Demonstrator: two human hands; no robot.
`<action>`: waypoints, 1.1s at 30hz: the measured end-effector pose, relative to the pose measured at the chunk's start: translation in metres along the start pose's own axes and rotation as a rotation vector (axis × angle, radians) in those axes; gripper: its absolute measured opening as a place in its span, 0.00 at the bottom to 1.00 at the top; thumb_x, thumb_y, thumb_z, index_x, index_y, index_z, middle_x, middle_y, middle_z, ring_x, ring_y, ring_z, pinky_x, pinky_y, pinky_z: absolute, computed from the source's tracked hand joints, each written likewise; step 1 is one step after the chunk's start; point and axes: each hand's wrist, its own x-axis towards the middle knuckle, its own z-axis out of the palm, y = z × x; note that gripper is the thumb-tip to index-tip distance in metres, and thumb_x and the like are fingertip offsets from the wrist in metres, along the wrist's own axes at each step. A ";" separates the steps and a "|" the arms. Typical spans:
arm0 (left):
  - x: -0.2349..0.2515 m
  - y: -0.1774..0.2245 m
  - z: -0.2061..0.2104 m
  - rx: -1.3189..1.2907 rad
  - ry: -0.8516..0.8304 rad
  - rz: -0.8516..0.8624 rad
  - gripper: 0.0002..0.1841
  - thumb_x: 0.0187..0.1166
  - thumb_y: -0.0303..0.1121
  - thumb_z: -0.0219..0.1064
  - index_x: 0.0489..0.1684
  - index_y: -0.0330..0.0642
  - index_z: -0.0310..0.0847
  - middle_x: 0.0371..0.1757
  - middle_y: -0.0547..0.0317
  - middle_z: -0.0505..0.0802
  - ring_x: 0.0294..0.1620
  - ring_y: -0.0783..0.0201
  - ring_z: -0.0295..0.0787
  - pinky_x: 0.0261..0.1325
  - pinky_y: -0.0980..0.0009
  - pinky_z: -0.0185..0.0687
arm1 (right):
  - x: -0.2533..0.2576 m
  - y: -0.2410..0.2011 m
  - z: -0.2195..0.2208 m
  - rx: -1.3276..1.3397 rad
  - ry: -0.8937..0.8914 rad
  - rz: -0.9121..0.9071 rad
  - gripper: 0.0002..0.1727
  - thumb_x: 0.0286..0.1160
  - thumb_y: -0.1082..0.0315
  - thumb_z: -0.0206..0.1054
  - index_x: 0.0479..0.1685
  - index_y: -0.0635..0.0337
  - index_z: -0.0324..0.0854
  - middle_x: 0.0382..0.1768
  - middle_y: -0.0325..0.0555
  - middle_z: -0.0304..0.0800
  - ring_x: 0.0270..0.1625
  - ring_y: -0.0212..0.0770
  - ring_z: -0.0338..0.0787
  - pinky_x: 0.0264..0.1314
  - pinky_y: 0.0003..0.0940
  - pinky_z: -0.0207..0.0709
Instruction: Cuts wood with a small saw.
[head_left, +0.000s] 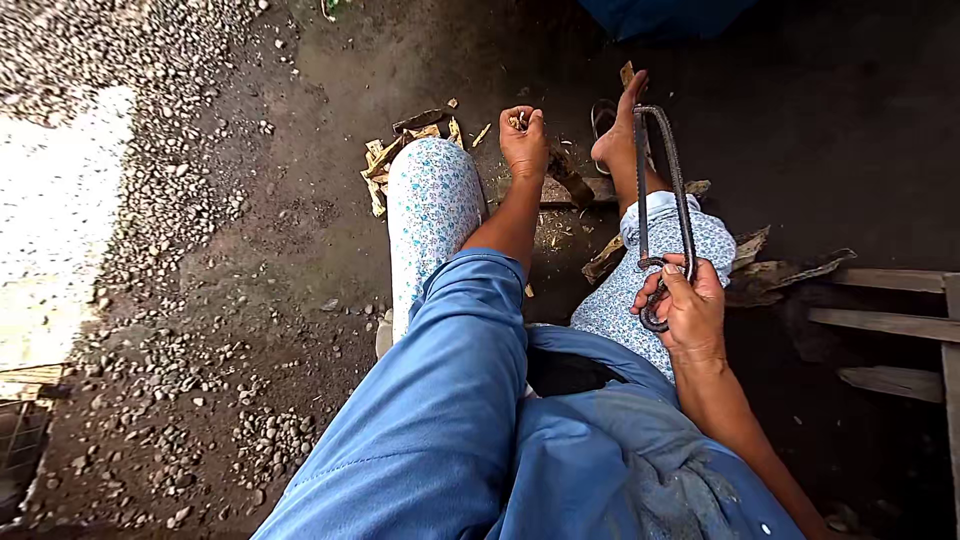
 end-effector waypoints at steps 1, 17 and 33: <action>0.001 0.001 -0.001 -0.037 0.024 -0.016 0.11 0.83 0.19 0.62 0.58 0.26 0.72 0.43 0.45 0.84 0.37 0.61 0.86 0.46 0.67 0.88 | 0.003 0.001 0.004 -0.010 -0.001 0.025 0.09 0.93 0.73 0.46 0.61 0.60 0.67 0.20 0.38 0.82 0.15 0.36 0.85 0.18 0.31 0.87; 0.014 0.000 -0.013 -0.154 0.243 -0.125 0.12 0.87 0.22 0.58 0.64 0.29 0.70 0.41 0.51 0.81 0.28 0.65 0.78 0.35 0.72 0.82 | 0.001 0.006 0.012 -0.055 -0.043 0.044 0.10 0.91 0.74 0.47 0.63 0.60 0.67 0.19 0.36 0.81 0.15 0.34 0.85 0.20 0.30 0.87; 0.020 -0.005 -0.012 -0.066 0.252 -0.076 0.10 0.86 0.22 0.60 0.60 0.29 0.74 0.38 0.50 0.82 0.25 0.65 0.80 0.33 0.70 0.85 | 0.005 0.019 0.012 -0.105 -0.075 0.174 0.10 0.93 0.73 0.47 0.64 0.61 0.67 0.19 0.38 0.81 0.15 0.35 0.86 0.20 0.32 0.87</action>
